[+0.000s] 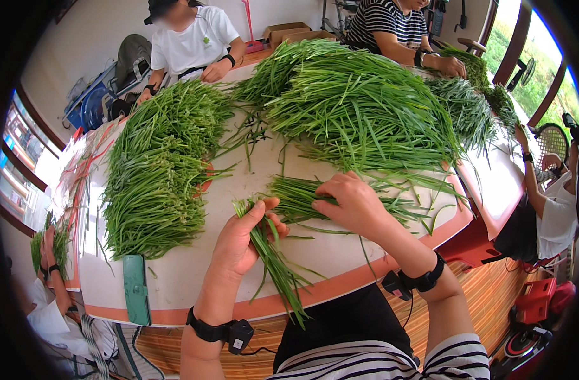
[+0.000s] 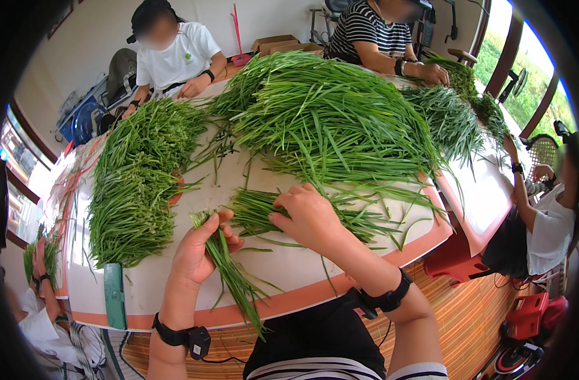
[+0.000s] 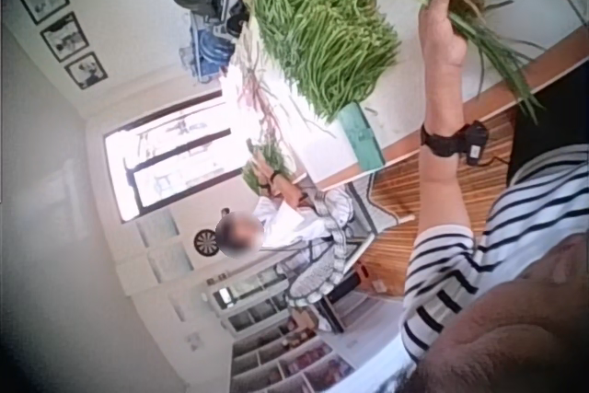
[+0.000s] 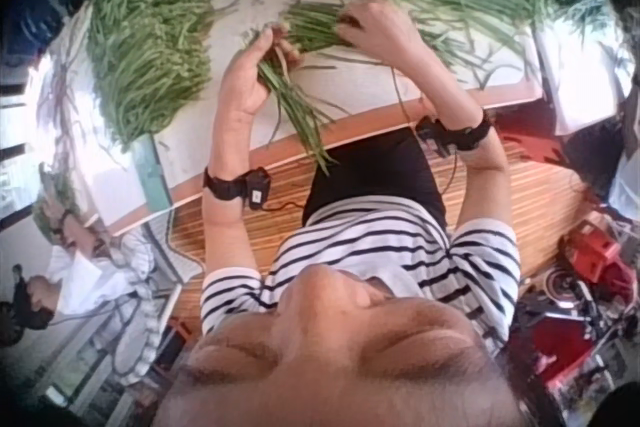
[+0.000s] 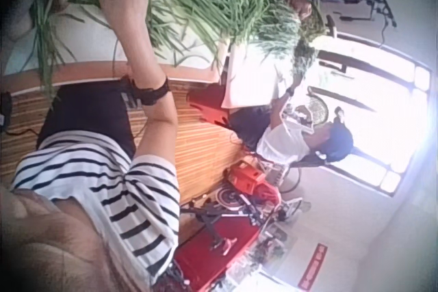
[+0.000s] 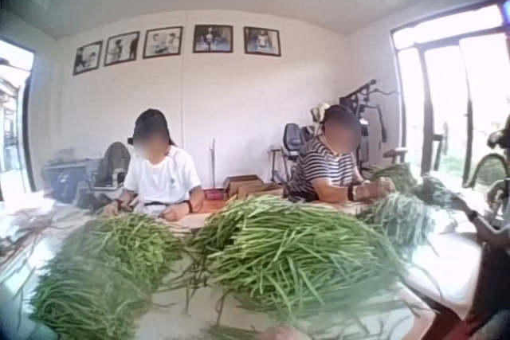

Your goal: The person picks through a large pile of green leaves on a table, separating individual stems and placing them into smaller bundles.

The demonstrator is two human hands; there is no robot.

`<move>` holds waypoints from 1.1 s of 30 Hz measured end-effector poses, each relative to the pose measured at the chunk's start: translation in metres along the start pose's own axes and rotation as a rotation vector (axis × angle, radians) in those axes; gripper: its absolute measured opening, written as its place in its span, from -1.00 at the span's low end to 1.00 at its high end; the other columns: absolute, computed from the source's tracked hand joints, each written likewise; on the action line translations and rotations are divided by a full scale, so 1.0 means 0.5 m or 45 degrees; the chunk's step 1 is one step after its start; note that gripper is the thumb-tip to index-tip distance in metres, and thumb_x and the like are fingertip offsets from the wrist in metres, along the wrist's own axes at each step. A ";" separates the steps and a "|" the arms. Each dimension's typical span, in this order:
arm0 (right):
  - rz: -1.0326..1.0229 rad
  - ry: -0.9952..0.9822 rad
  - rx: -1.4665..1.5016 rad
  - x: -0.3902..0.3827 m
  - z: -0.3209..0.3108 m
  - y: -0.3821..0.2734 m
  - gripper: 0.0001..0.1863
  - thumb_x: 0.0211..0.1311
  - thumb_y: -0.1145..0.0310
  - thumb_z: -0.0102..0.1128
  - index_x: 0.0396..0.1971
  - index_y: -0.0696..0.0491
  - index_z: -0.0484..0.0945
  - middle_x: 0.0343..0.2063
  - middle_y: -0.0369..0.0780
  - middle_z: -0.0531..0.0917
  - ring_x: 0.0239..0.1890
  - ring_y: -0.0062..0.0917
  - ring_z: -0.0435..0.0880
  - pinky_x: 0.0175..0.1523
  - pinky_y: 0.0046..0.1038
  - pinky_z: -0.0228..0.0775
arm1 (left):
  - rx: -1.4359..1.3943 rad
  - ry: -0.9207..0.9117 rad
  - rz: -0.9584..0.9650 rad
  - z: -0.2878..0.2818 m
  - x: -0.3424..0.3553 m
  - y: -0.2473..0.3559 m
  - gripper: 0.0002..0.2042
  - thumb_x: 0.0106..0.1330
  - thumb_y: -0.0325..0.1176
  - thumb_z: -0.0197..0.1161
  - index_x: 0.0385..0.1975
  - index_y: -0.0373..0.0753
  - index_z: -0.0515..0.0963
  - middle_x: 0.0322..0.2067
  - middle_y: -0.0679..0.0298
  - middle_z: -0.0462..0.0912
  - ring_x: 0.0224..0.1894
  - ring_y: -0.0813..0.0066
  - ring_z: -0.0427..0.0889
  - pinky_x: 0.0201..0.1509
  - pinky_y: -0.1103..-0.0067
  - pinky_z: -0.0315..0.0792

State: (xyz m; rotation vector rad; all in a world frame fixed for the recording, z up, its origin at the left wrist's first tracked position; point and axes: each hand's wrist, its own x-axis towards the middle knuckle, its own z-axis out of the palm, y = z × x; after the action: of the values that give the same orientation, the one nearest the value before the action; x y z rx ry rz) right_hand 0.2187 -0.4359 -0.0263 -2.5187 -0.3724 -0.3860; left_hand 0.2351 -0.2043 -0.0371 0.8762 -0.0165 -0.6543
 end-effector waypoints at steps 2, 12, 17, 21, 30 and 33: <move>-0.048 -0.019 -0.070 0.000 0.012 0.015 -0.81 0.01 0.31 0.16 -0.44 0.12 0.57 -0.51 -0.16 0.55 -0.32 -0.28 0.49 -0.19 -0.33 0.33 | 0.061 0.081 0.017 0.019 0.002 0.000 -0.74 0.30 -0.28 0.05 -0.15 -0.33 0.43 -0.35 0.19 0.57 -0.25 0.31 0.56 -0.08 0.40 0.44; 0.367 -0.137 0.683 0.002 -0.016 -0.015 -0.79 0.07 0.36 0.17 -0.34 0.19 0.55 -0.52 -0.22 0.61 -0.56 -0.58 0.48 -0.42 -0.53 0.34 | 0.075 0.086 -0.097 0.025 -0.008 0.004 -0.66 0.28 -0.28 0.08 -0.04 -0.36 0.35 -0.62 0.42 0.34 -0.46 0.53 0.43 -0.23 0.49 0.45; 0.375 -0.283 1.006 -0.014 -0.001 -0.039 -0.76 0.10 0.36 0.18 -0.29 0.20 0.53 -0.55 -0.25 0.60 -0.53 -0.68 0.47 -0.40 -0.59 0.34 | 0.034 0.156 0.027 0.025 -0.004 -0.002 -0.67 0.27 -0.27 0.09 -0.05 -0.32 0.38 -0.64 0.44 0.28 -0.50 0.60 0.34 -0.32 0.54 0.43; 0.329 -0.336 0.989 -0.033 0.004 -0.054 -0.76 0.11 0.35 0.18 -0.27 0.19 0.52 -0.51 -0.23 0.60 -0.48 -0.65 0.51 -0.34 -0.59 0.37 | -0.079 0.084 0.082 0.014 0.006 -0.003 -0.71 0.28 -0.25 0.10 -0.11 -0.28 0.42 -0.62 0.44 0.28 -0.48 0.60 0.34 -0.34 0.57 0.42; 0.405 -0.140 0.960 -0.029 -0.010 -0.039 -0.77 0.10 0.35 0.17 -0.32 0.20 0.53 -0.54 -0.26 0.58 -0.53 -0.70 0.46 -0.41 -0.61 0.33 | 0.066 0.293 0.095 0.047 -0.002 0.001 -0.80 0.30 -0.24 0.04 -0.27 -0.24 0.41 -0.56 0.39 0.35 -0.46 0.50 0.43 -0.23 0.43 0.44; 0.407 -0.039 0.971 -0.012 -0.004 -0.053 -0.77 0.10 0.33 0.18 -0.36 0.22 0.52 -0.60 -0.27 0.56 -0.57 -0.71 0.43 -0.46 -0.60 0.30 | 0.076 0.151 0.066 0.034 0.001 -0.007 -0.79 0.30 -0.24 0.05 -0.21 -0.24 0.42 -0.57 0.41 0.32 -0.49 0.53 0.40 -0.27 0.44 0.43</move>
State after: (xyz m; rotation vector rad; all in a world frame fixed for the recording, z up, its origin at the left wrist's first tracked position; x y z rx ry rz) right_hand 0.2035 -0.4167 -0.0139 -1.7905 -0.0894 -0.0524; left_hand 0.2291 -0.2179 -0.0287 0.9682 0.0475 -0.5548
